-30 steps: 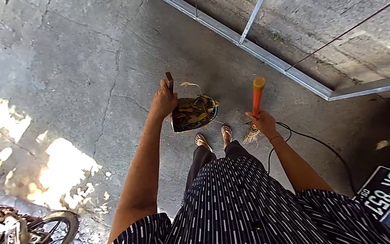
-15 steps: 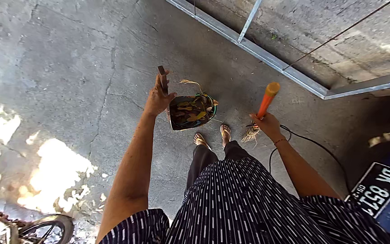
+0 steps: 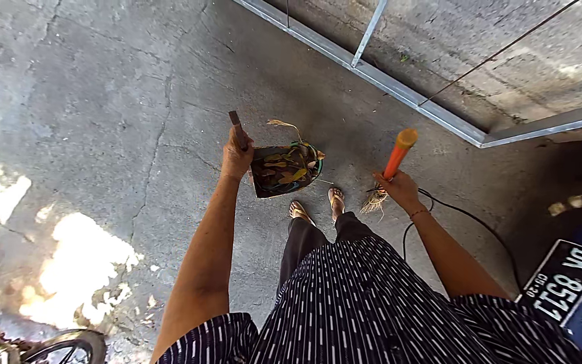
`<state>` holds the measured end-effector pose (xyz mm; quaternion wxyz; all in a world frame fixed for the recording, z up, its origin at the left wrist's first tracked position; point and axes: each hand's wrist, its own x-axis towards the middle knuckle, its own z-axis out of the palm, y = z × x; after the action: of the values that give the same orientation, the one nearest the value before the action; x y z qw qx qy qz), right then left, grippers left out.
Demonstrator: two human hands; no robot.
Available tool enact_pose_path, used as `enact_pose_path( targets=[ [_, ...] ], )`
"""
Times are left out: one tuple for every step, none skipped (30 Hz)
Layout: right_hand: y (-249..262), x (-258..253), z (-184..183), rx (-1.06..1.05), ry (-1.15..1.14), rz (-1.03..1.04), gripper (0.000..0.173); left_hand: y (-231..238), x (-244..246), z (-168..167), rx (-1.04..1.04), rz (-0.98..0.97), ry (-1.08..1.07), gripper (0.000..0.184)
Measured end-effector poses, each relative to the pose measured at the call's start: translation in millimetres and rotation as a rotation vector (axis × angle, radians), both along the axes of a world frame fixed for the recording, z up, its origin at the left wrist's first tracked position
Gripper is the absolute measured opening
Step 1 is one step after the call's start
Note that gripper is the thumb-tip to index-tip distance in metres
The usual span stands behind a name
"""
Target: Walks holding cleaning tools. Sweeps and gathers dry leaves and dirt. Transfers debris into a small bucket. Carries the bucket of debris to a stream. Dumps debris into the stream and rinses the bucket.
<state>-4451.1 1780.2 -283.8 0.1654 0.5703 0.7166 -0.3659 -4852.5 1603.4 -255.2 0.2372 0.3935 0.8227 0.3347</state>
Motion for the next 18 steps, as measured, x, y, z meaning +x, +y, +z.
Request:
enact_pose_path(
  targets=[
    [-0.2, 0.4, -0.1, -0.003, 0.004, 0.000, 0.054, 6.4, 3.3, 8.2, -0.048, -0.005, 0.014, 0.036],
    [-0.9, 1.5, -0.3, -0.002, 0.014, -0.002, 0.053, 14.3, 7.1, 16.7, -0.100, -0.010, 0.030, 0.037],
    [-1.5, 3.1, -0.7, -0.001, 0.022, -0.005, 0.052, 23.9, 11.9, 24.7, -0.142, -0.014, 0.052, 0.039],
    [-1.9, 4.4, -0.9, 0.003, 0.028, -0.010, 0.051, 35.7, 18.1, 34.1, -0.190, -0.008, 0.077, 0.041],
    [-2.1, 5.1, -0.4, 0.007, 0.033, -0.013, 0.051, 49.1, 25.7, 46.7, -0.248, 0.003, 0.097, 0.043],
    [-2.3, 5.6, 0.2, 0.008, 0.033, -0.012, 0.052, 62.8, 33.4, 59.3, -0.301, 0.014, 0.112, 0.045],
    [-2.6, 5.8, 0.9, 0.002, 0.028, -0.010, 0.052, 75.6, 39.7, 68.5, -0.352, 0.021, 0.127, 0.046],
    [-3.4, 5.5, 1.7, -0.001, 0.027, -0.007, 0.052, 86.8, 44.1, 73.5, -0.389, 0.023, 0.137, 0.048],
    [-4.4, 4.7, 2.9, -0.006, 0.021, -0.003, 0.052, 95.6, 47.1, 75.2, -0.418, 0.024, 0.137, 0.051],
    [-4.7, 3.3, 4.2, -0.011, 0.014, 0.003, 0.053, 102.2, 48.8, 74.7, -0.440, 0.026, 0.137, 0.053],
    [-4.1, 1.9, 5.7, -0.022, 0.000, 0.011, 0.054, 107.3, 49.4, 73.5, -0.451, 0.031, 0.134, 0.054],
    [-3.8, 1.6, 6.3, -0.021, -0.012, 0.016, 0.054, 110.7, 50.1, 72.5, -0.451, 0.037, 0.131, 0.054],
    [-4.2, 2.7, 6.2, -0.017, -0.016, 0.020, 0.055, 111.8, 51.7, 72.4, -0.449, 0.042, 0.128, 0.053],
    [-4.8, 4.1, 5.7, -0.016, -0.014, 0.021, 0.055, 111.0, 54.0, 73.7, -0.447, 0.048, 0.128, 0.052],
    [-5.2, 5.4, 5.2, -0.010, -0.005, 0.021, 0.054, 109.8, 56.7, 76.4, -0.449, 0.055, 0.133, 0.051],
    [-4.9, 6.8, 4.3, -0.001, 0.007, 0.019, 0.053, 109.4, 59.3, 79.0, -0.449, 0.061, 0.141, 0.050],
    [-4.1, 8.0, 4.0, 0.005, 0.014, 0.015, 0.052, 110.3, 61.2, 79.6, -0.450, 0.063, 0.146, 0.049],
    [-4.3, 9.4, 4.5, 0.003, 0.014, 0.010, 0.052, 111.8, 62.5, 77.6, -0.458, 0.056, 0.145, 0.050]
  ],
)
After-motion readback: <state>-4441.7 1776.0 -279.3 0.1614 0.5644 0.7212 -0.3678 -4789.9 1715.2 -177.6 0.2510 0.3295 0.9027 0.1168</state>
